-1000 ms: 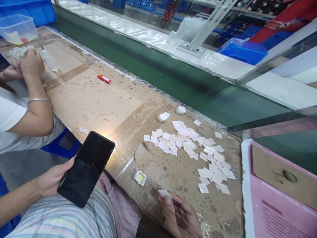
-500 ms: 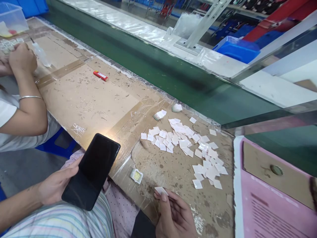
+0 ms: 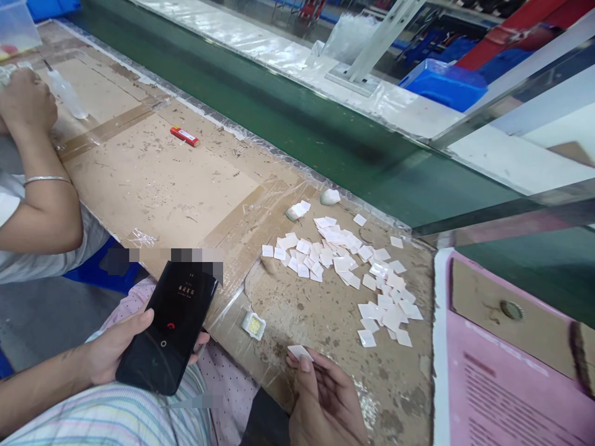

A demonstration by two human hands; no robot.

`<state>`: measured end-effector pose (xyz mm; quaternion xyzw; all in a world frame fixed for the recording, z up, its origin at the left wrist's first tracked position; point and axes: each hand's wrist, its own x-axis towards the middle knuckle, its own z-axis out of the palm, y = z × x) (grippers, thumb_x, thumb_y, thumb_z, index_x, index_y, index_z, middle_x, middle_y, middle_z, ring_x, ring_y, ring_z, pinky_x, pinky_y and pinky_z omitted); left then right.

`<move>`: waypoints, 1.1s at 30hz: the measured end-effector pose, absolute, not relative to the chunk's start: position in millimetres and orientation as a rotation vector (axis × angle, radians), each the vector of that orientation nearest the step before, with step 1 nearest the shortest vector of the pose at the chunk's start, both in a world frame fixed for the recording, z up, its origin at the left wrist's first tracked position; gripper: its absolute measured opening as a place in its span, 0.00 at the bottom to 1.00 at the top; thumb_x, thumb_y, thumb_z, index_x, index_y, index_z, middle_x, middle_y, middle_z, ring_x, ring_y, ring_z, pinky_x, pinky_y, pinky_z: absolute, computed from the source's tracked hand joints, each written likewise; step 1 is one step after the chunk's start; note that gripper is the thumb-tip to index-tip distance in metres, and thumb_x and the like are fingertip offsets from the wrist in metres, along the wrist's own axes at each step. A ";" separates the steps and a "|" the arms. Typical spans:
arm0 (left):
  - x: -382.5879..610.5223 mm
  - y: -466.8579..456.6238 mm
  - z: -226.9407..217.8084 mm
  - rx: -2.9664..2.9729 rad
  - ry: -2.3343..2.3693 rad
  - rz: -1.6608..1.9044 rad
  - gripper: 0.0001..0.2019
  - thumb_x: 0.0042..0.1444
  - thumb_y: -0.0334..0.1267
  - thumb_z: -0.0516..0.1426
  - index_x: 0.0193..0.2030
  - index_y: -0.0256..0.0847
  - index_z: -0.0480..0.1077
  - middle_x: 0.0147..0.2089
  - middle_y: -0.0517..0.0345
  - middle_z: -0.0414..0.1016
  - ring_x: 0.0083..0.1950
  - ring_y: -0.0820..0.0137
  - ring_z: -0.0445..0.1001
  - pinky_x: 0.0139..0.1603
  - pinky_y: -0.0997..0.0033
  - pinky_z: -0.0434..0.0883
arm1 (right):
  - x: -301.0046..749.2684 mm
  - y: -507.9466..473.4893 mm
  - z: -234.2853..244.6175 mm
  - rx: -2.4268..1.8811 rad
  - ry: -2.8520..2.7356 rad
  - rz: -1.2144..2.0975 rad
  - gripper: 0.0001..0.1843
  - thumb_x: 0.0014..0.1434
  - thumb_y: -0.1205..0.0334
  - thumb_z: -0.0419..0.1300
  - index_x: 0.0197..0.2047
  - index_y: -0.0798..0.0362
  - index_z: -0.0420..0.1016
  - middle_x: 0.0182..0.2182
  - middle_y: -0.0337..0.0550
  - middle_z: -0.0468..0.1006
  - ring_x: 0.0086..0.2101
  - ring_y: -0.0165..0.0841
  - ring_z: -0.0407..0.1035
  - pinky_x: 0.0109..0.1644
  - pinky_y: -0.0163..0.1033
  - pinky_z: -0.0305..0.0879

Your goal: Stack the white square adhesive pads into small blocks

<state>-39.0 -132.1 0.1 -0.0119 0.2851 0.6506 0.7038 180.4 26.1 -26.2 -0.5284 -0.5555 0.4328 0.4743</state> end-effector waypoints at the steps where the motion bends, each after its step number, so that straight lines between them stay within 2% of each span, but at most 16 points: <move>1: -38.6 -133.4 0.4 -0.044 0.668 1.456 0.25 0.62 0.55 0.68 0.61 0.47 0.76 0.59 0.50 0.80 0.61 0.58 0.80 0.63 0.62 0.76 | 180.0 25.1 -25.9 -1.304 -1.361 1.071 0.11 0.51 0.50 0.76 0.34 0.45 0.83 0.26 0.41 0.86 0.25 0.33 0.82 0.32 0.28 0.79; 3: -38.3 -135.6 3.4 -0.094 0.790 1.450 0.29 0.62 0.49 0.69 0.68 0.50 0.70 0.55 0.50 0.83 0.56 0.60 0.83 0.58 0.66 0.78 | 179.6 23.8 -25.5 -1.337 -1.325 1.086 0.12 0.52 0.49 0.75 0.35 0.45 0.83 0.28 0.40 0.87 0.26 0.30 0.82 0.34 0.25 0.78; 7: -38.8 -138.9 7.7 -0.085 1.106 1.404 0.57 0.49 0.42 0.77 0.78 0.57 0.46 0.55 0.57 0.81 0.52 0.60 0.83 0.50 0.69 0.79 | 182.3 25.7 -26.6 -1.308 -1.359 1.073 0.11 0.51 0.52 0.75 0.34 0.46 0.83 0.27 0.40 0.86 0.25 0.32 0.81 0.32 0.26 0.78; 9: -38.7 -140.8 3.0 0.000 1.184 1.406 0.64 0.46 0.41 0.78 0.79 0.57 0.40 0.56 0.59 0.79 0.52 0.60 0.81 0.48 0.71 0.79 | 185.6 28.9 -28.2 -1.272 -1.404 1.067 0.09 0.51 0.54 0.75 0.33 0.46 0.83 0.27 0.42 0.87 0.24 0.35 0.82 0.30 0.29 0.80; 11: -38.8 -142.9 -5.8 0.070 1.262 1.391 0.65 0.47 0.44 0.77 0.79 0.57 0.36 0.57 0.58 0.77 0.55 0.59 0.78 0.50 0.71 0.78 | 189.3 32.7 -30.5 -1.235 -1.436 1.056 0.08 0.50 0.56 0.75 0.34 0.46 0.84 0.26 0.43 0.87 0.23 0.38 0.82 0.28 0.31 0.80; 13: -39.4 -144.9 -15.2 0.131 1.370 1.360 0.65 0.46 0.49 0.77 0.80 0.56 0.36 0.60 0.56 0.75 0.59 0.56 0.76 0.55 0.68 0.77 | 192.4 36.4 -32.9 -1.200 -1.475 1.049 0.07 0.50 0.58 0.75 0.33 0.46 0.84 0.26 0.43 0.86 0.22 0.39 0.81 0.27 0.33 0.80; 17: -40.6 -148.2 -23.3 0.324 1.572 1.277 0.56 0.50 0.55 0.73 0.79 0.52 0.47 0.63 0.52 0.71 0.63 0.53 0.72 0.64 0.60 0.74 | 193.3 39.2 -36.0 -1.176 -1.493 1.038 0.07 0.50 0.59 0.75 0.33 0.47 0.84 0.26 0.43 0.87 0.22 0.38 0.81 0.27 0.32 0.80; 19: -39.8 -148.5 -20.4 0.361 1.621 1.258 0.52 0.52 0.56 0.71 0.77 0.50 0.51 0.61 0.51 0.73 0.63 0.52 0.72 0.65 0.57 0.74 | 190.4 36.9 -35.2 -1.189 -1.457 1.046 0.09 0.50 0.55 0.76 0.32 0.47 0.84 0.25 0.43 0.86 0.22 0.37 0.81 0.27 0.31 0.80; 22: -37.2 -145.9 -13.0 0.336 1.650 1.274 0.50 0.53 0.56 0.71 0.77 0.49 0.53 0.59 0.51 0.75 0.60 0.51 0.74 0.63 0.56 0.75 | 183.0 29.6 -29.6 -1.305 -1.362 1.053 0.15 0.51 0.48 0.75 0.33 0.48 0.82 0.26 0.43 0.86 0.24 0.35 0.81 0.30 0.31 0.80; 25: -35.5 -142.1 -9.1 0.316 1.646 1.303 0.46 0.53 0.56 0.72 0.74 0.50 0.59 0.61 0.52 0.75 0.59 0.53 0.76 0.61 0.60 0.76 | 176.0 22.1 -21.5 -1.419 -1.316 1.072 0.19 0.52 0.43 0.75 0.35 0.49 0.81 0.28 0.43 0.86 0.26 0.34 0.81 0.33 0.31 0.80; 29: -34.0 -141.8 -12.2 0.059 1.516 1.368 0.45 0.51 0.55 0.74 0.72 0.52 0.62 0.52 0.59 0.80 0.52 0.59 0.80 0.49 0.72 0.80 | 174.3 20.4 -17.8 -1.414 -1.301 1.092 0.19 0.50 0.42 0.75 0.34 0.47 0.81 0.28 0.41 0.86 0.26 0.33 0.81 0.33 0.30 0.80; 31: -33.8 -144.5 -15.7 -0.159 1.383 1.449 0.44 0.53 0.54 0.74 0.73 0.54 0.61 0.54 0.62 0.81 0.51 0.64 0.81 0.47 0.78 0.79 | 178.0 24.4 -20.8 -1.393 -1.300 1.088 0.17 0.51 0.43 0.75 0.34 0.46 0.82 0.28 0.40 0.87 0.26 0.32 0.81 0.33 0.29 0.80; 33: -35.0 -148.2 -18.8 -0.253 1.240 1.527 0.39 0.57 0.52 0.72 0.72 0.56 0.63 0.60 0.65 0.78 0.55 0.68 0.80 0.51 0.81 0.78 | 183.6 30.6 -25.9 -1.358 -1.347 1.111 0.16 0.49 0.46 0.76 0.33 0.47 0.83 0.27 0.43 0.86 0.25 0.35 0.82 0.31 0.31 0.81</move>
